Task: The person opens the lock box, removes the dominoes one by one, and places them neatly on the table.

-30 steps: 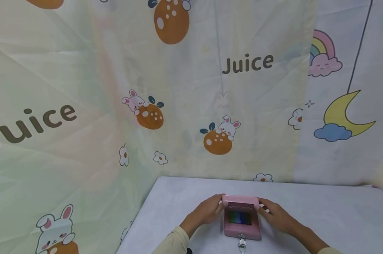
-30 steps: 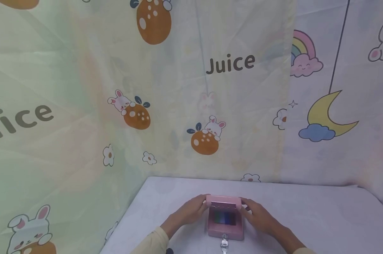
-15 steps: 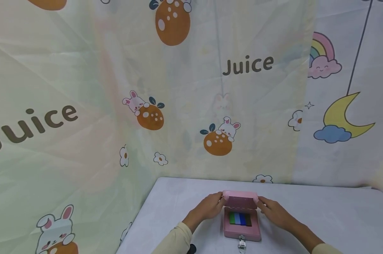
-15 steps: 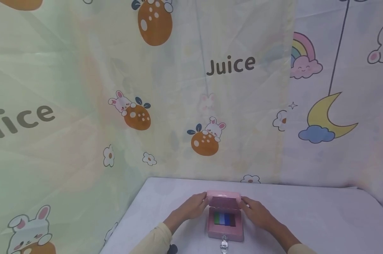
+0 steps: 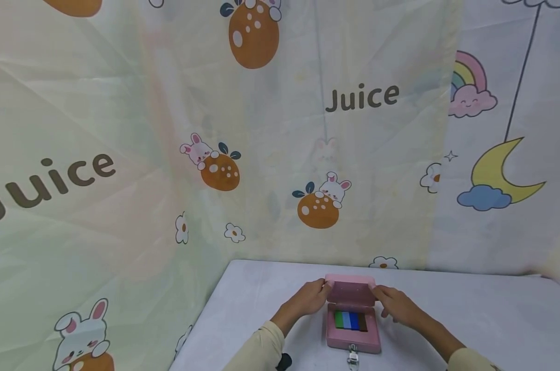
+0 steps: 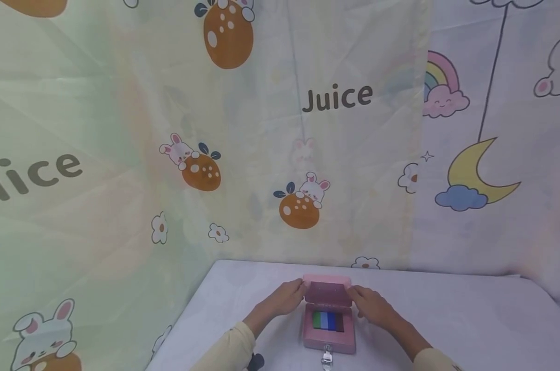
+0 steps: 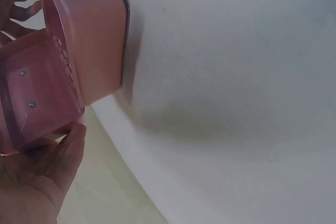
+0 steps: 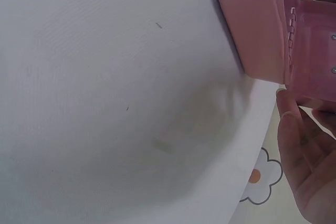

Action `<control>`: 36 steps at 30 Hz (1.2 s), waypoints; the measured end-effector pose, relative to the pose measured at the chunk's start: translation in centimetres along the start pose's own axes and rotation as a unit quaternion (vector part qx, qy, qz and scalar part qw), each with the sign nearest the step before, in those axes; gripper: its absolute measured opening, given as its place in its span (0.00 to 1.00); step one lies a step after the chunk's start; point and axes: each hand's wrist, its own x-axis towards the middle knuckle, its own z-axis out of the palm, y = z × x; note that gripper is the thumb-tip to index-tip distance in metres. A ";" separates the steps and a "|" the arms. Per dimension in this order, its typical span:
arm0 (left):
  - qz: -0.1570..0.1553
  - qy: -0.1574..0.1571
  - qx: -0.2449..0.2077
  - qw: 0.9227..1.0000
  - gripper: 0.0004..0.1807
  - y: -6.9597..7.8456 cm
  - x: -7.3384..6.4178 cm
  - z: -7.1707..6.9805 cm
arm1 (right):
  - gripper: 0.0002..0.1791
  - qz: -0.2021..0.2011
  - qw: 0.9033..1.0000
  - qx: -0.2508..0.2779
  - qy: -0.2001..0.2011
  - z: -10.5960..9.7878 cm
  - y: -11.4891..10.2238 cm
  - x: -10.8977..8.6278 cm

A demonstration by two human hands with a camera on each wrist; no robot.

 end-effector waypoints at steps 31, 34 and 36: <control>-0.002 0.049 -0.060 0.997 0.39 0.0 -0.9 1.0 | 0.43 0.016 0.999 -0.033 0.024 -0.1 0.3 -0.2; -0.010 0.039 -0.065 0.997 0.40 -0.2 -1.4 1.2 | 0.42 0.011 0.998 -0.055 0.038 -0.3 0.3 -0.5; -0.011 0.034 -0.065 0.997 0.39 -0.5 -1.7 1.3 | 0.39 0.005 0.997 -0.062 0.048 -0.4 0.4 -0.7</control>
